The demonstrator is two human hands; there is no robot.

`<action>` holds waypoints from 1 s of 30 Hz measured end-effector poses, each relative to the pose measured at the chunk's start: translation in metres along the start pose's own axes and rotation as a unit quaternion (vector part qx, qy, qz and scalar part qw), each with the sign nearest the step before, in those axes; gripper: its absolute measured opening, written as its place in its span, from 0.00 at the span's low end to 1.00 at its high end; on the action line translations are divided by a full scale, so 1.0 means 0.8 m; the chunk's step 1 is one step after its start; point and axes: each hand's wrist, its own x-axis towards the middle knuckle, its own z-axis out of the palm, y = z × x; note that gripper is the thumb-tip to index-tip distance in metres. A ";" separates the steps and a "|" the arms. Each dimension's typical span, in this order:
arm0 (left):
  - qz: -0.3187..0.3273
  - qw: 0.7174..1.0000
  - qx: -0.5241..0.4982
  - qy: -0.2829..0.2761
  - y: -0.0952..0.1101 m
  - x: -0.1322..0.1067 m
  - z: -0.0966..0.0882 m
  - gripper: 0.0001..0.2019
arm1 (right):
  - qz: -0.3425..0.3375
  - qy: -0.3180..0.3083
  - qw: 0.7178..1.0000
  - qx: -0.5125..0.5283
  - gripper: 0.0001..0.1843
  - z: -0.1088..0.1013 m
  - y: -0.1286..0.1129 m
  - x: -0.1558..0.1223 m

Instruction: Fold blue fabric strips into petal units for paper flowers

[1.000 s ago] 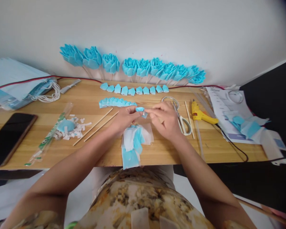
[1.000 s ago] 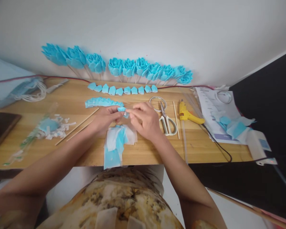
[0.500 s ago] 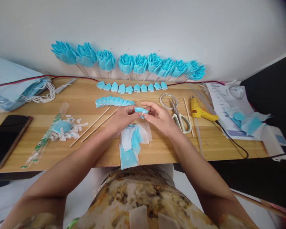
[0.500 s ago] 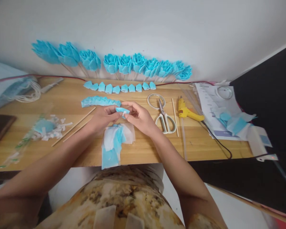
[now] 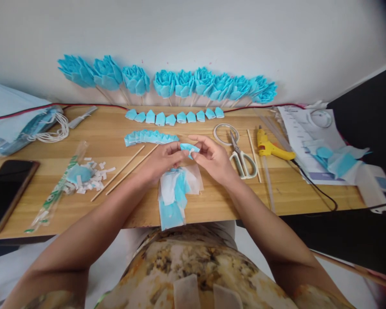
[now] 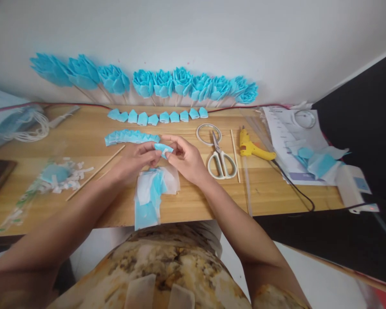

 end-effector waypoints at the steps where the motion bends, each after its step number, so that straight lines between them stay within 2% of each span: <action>1: 0.000 1.000 0.006 0.007 0.001 0.000 0.002 0.13 | 0.002 0.001 1.000 0.005 0.22 0.000 0.001 0.000; 4: 0.005 1.000 0.007 0.022 0.002 0.001 0.006 0.15 | 0.008 0.005 1.000 0.019 0.22 0.002 0.002 0.001; 16: 0.013 0.998 0.048 0.040 0.003 0.000 0.004 0.11 | 0.009 -0.007 1.000 0.026 0.21 -0.005 0.005 0.002; 20: 0.010 0.997 0.052 0.059 0.005 0.001 0.006 0.13 | 0.005 0.000 1.000 0.024 0.21 -0.005 0.006 0.002; 25: 0.004 0.996 -0.024 0.084 0.001 0.003 0.005 0.12 | -0.001 0.015 1.000 0.014 0.22 -0.006 0.006 0.002; 28: 0.009 0.991 -0.093 0.094 0.000 0.004 0.004 0.16 | -0.008 0.032 0.999 0.022 0.21 -0.007 0.007 0.003; 30: 0.000 0.991 -0.105 0.081 0.001 0.003 0.004 0.18 | -0.012 0.039 0.999 0.022 0.21 -0.007 0.008 0.003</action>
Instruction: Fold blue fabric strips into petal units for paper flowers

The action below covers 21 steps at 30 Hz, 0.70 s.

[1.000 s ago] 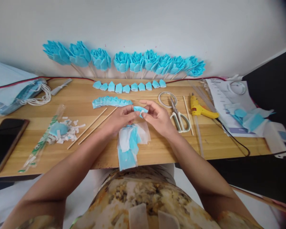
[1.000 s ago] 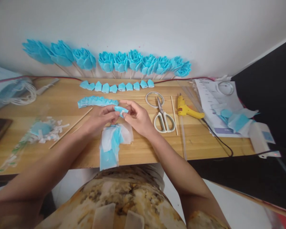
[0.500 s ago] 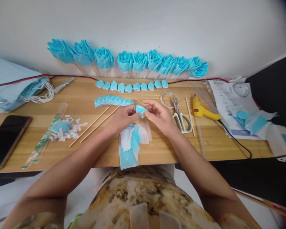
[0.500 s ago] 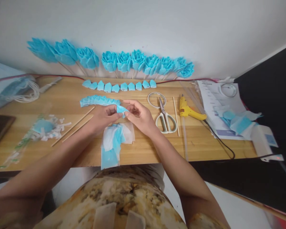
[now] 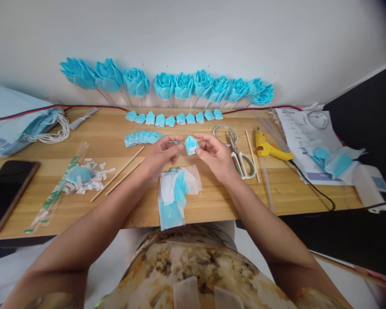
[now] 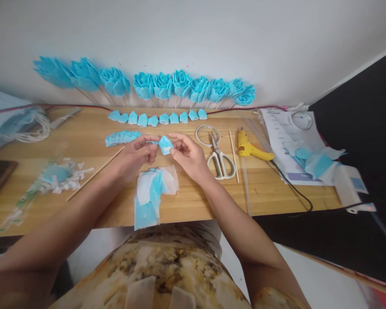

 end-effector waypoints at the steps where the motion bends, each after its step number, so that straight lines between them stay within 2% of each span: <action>1: -0.007 1.000 0.007 -0.011 0.000 -0.001 0.001 0.18 | -0.001 0.002 1.000 -0.001 0.21 0.000 0.000 0.000; 4: -0.017 0.998 0.045 -0.033 -0.001 -0.004 0.004 0.14 | 0.002 0.003 1.000 0.002 0.21 0.001 0.001 -0.001; 11: 0.004 0.996 0.086 -0.025 -0.001 -0.005 0.005 0.12 | 0.015 -0.012 1.000 0.014 0.20 0.001 -0.002 -0.003; 16: 0.017 0.992 0.115 -0.041 -0.002 -0.005 0.007 0.11 | 0.019 -0.019 1.000 0.005 0.21 0.002 -0.003 -0.003; 21: 0.005 0.998 0.067 -0.015 -0.007 -0.002 0.004 0.11 | 0.022 0.002 1.000 0.000 0.21 0.001 -0.002 -0.003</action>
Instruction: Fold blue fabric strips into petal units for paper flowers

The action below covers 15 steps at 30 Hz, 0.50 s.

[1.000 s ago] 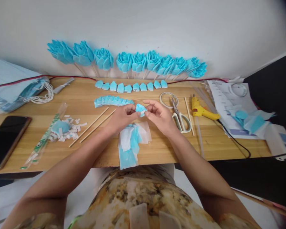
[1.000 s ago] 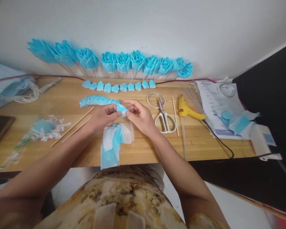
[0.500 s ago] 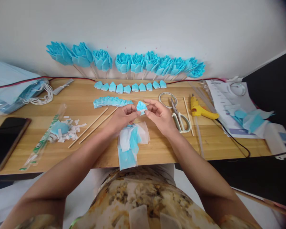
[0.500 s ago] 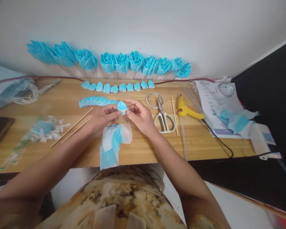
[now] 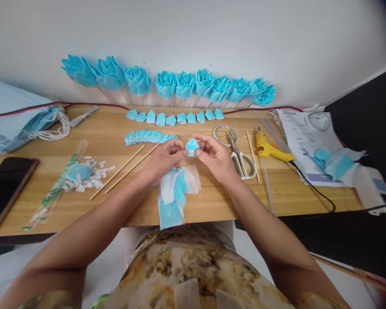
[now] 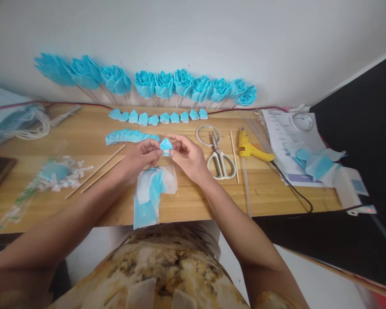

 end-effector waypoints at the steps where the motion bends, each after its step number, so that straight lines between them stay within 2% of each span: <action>1: 0.000 1.000 -0.018 0.009 -0.001 0.001 -0.001 0.12 | 0.002 0.006 1.000 0.002 0.21 0.000 0.000 0.000; 5: 0.013 0.999 -0.048 0.012 -0.003 0.004 -0.003 0.13 | 0.010 0.009 1.000 0.015 0.22 0.000 -0.001 0.001; 10: 0.009 1.000 -0.003 -0.017 0.000 0.002 -0.001 0.15 | 0.015 -0.010 1.000 0.014 0.23 0.001 -0.001 0.001; 15: 0.021 1.000 0.011 -0.020 0.000 0.001 0.000 0.14 | 0.012 -0.030 0.999 0.008 0.24 0.001 0.005 0.000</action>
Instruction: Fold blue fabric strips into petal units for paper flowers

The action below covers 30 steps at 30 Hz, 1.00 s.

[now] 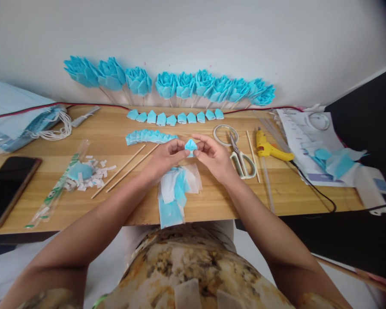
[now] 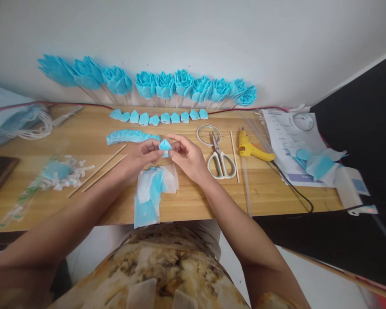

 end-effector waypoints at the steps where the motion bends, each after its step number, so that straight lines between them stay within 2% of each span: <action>1: 0.003 1.000 0.004 -0.001 -0.001 0.000 0.000 0.14 | 0.001 -0.003 1.000 -0.001 0.24 0.000 0.000 0.000; 12: 0.010 1.000 0.016 0.009 -0.005 0.002 -0.003 0.10 | 0.010 -0.019 1.000 0.014 0.23 -0.001 -0.001 0.001; 17: 0.010 0.998 -0.020 0.059 -0.002 0.003 -0.003 0.16 | 0.007 -0.006 1.000 0.016 0.23 -0.001 0.004 0.002; 19: 0.013 0.998 -0.020 0.057 -0.002 0.004 -0.004 0.15 | 0.006 -0.010 1.000 0.015 0.25 -0.001 0.004 0.003; 30: 0.026 0.997 0.062 0.049 -0.001 0.008 -0.010 0.09 | -0.024 -0.040 0.999 -0.023 0.25 -0.001 0.010 0.004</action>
